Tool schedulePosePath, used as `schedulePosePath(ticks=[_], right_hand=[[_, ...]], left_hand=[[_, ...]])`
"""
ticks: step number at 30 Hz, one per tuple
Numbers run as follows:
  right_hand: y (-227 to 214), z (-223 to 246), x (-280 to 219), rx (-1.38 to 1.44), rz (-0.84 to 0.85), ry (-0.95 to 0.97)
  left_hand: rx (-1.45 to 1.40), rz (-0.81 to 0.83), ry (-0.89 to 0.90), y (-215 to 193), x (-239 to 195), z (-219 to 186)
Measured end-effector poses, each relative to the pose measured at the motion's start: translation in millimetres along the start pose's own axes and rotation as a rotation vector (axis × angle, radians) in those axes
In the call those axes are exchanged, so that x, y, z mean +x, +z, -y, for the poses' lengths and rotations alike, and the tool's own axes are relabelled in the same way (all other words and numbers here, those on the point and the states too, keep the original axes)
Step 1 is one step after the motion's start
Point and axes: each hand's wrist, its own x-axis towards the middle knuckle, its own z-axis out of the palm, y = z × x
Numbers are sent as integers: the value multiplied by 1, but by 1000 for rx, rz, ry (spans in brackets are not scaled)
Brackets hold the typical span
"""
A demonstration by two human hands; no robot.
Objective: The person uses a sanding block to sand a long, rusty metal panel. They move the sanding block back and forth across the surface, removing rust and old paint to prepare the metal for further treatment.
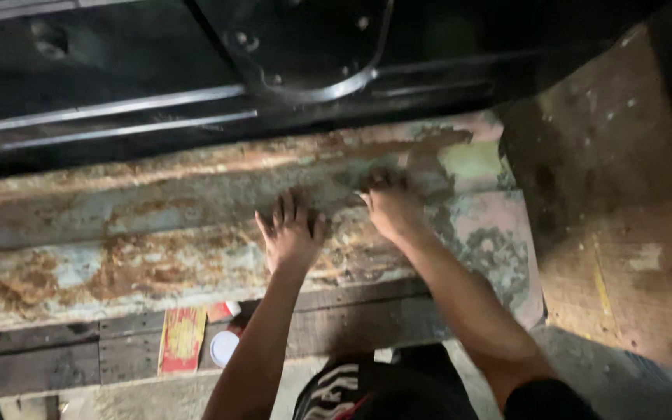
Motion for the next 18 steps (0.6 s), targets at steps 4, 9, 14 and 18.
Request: schedulePosePath(ticks=[4,9,14,18], right_hand=[[-30,-23,3,-177,-130,12],[-36,-17,8,-81,-141,233],[-20,10,-8,-104,-140,-168],[-66,-37,-9,8,-245,-53]], left_hand=[[8,-20,22,-1,2,2],[-11,-28,18,-1,-2,0],[-16,-25,23,0,-2,1],[27,-26,43,-1,-3,3]])
